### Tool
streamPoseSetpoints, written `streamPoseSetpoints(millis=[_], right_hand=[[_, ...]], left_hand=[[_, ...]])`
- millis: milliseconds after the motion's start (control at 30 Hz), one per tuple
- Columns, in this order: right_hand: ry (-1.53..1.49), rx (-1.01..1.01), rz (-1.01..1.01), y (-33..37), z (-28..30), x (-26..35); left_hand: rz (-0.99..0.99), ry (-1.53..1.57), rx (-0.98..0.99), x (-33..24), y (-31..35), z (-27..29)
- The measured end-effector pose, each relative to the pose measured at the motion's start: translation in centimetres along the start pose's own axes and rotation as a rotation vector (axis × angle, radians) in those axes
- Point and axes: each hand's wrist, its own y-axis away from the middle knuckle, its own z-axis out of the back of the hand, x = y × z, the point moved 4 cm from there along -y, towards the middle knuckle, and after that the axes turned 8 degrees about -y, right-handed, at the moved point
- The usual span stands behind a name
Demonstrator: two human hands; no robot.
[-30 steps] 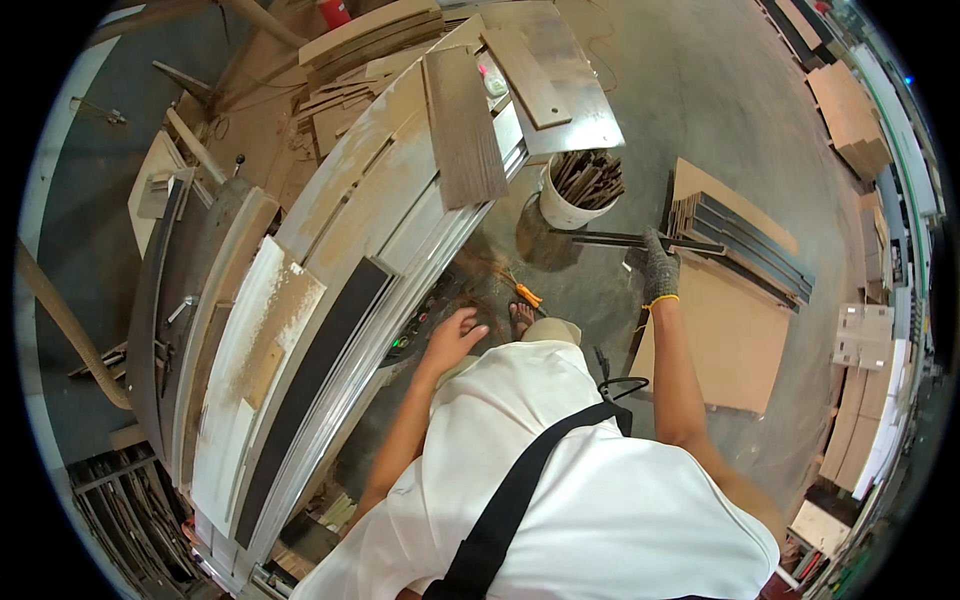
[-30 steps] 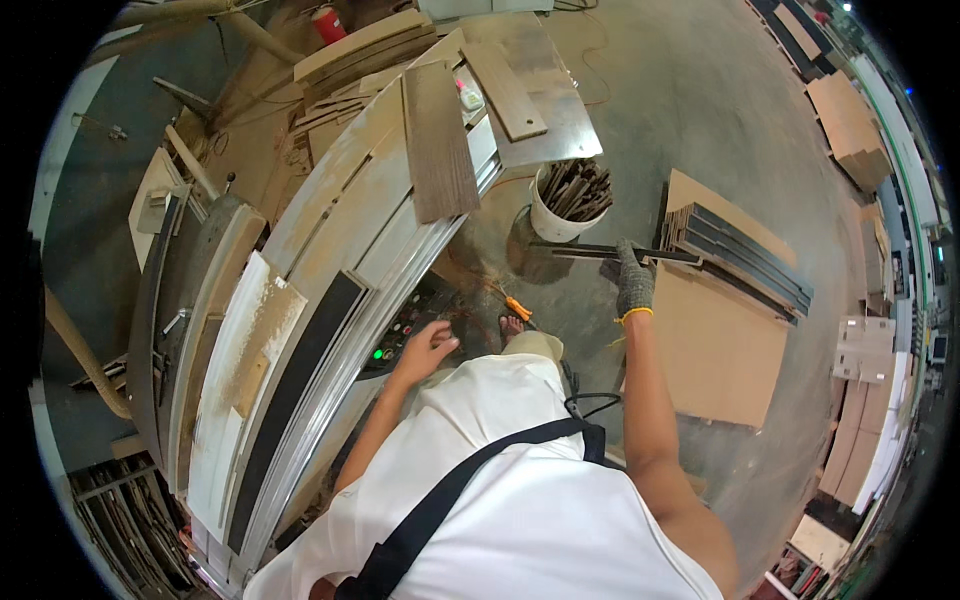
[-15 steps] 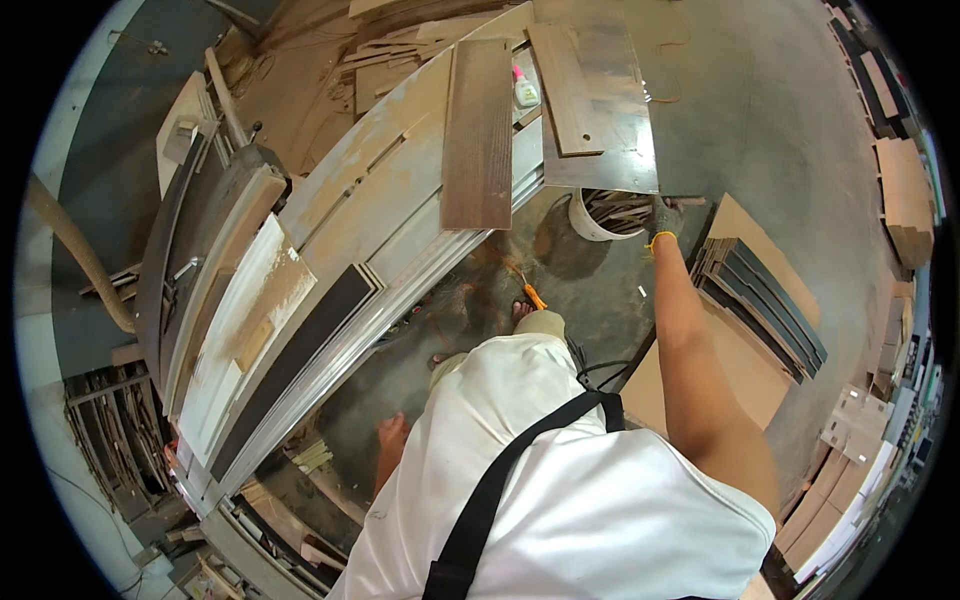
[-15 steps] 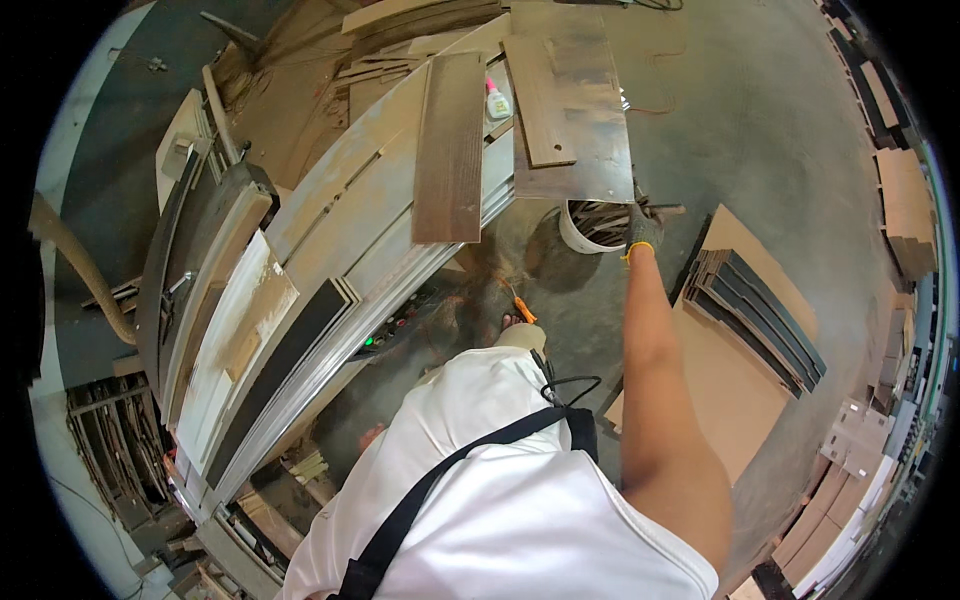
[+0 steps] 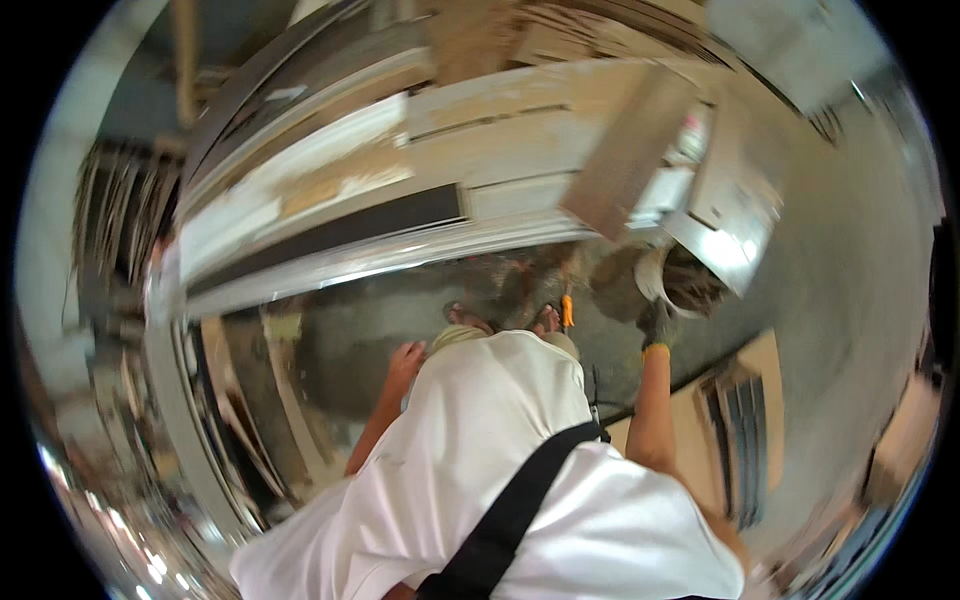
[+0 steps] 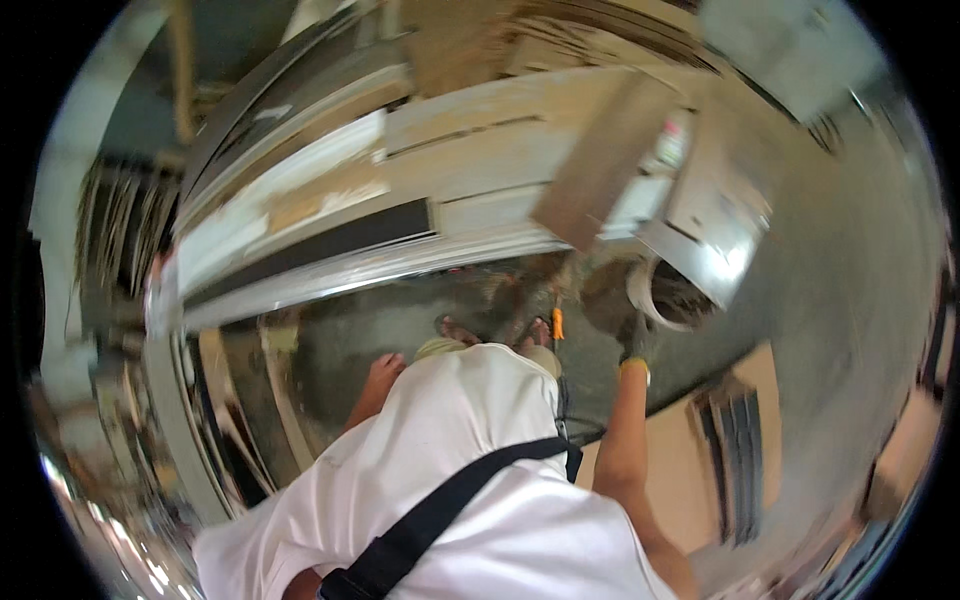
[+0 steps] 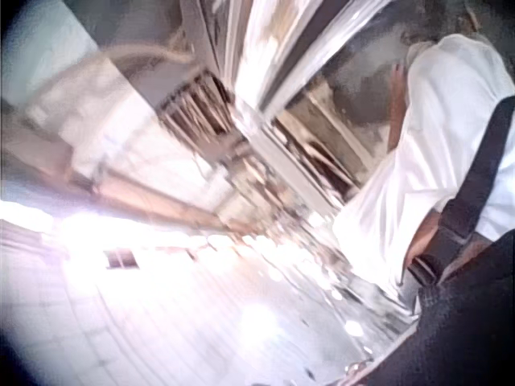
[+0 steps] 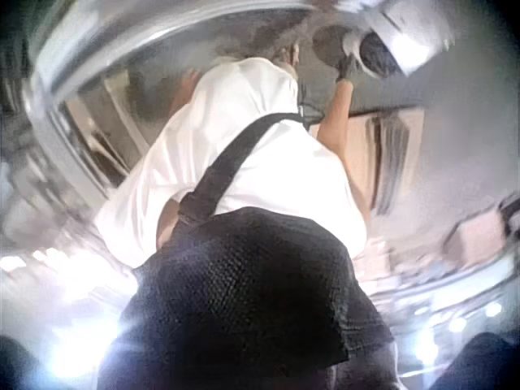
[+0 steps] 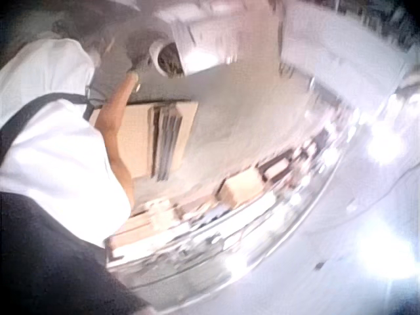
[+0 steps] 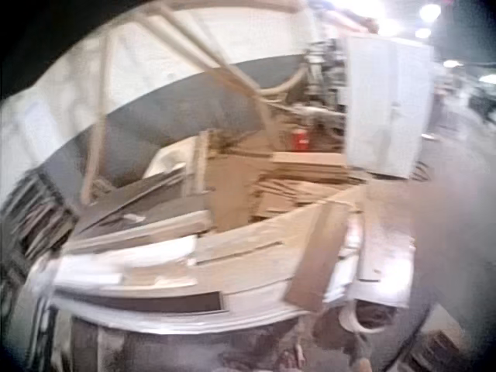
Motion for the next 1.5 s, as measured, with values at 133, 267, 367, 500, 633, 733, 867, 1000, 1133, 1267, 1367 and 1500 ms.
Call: streamPoseSetpoints(millis=[133,267,367,500,633,733,867,1000,1133,1267,1367,1500], right_hand=[[0.132,0.055,0.229,5.6,-3.7,0.8],[0.271,0.224,0.391,11.8,-11.2,4.4],[0.441,0.416,0.544,13.7,-16.4,6.1],[0.474,0.787,0.437,19.6,-27.2,5.2],[0.740,0.871,0.688,24.2,-37.9,0.9],[1.132,1.090,1.194,30.3,-46.7,-2.3],[1.558,1.082,1.321,36.0,-53.7,-7.4],[1.810,1.126,1.191,37.5,-57.0,-10.9],[1.763,1.156,1.150,36.8,-58.2,-11.5],[1.693,1.211,1.228,36.9,-58.9,-11.5],[1.697,1.203,1.226,36.9,-59.1,-10.9],[1.584,1.206,1.280,37.0,-58.9,-7.9]], left_hand=[[0.157,0.209,-0.029,-0.2,0.4,2.7],[0.349,0.187,-0.253,5.4,0.6,4.9],[0.515,0.188,-0.390,7.0,-1.5,6.8],[0.605,0.236,-0.846,15.8,-3.3,12.4],[0.611,0.457,-1.111,16.4,-5.8,19.1],[0.531,0.524,-1.336,15.5,-6.2,26.4],[0.451,0.757,-1.431,12.6,-6.8,35.1],[0.247,0.881,-1.482,13.2,-8.2,42.1],[0.099,0.895,-1.501,13.1,-9.8,46.8],[0.122,1.001,-1.491,12.5,-11.9,47.6],[0.198,1.025,-1.427,11.1,-13.0,47.2],[0.193,1.064,-1.476,9.7,-14.0,46.3]])
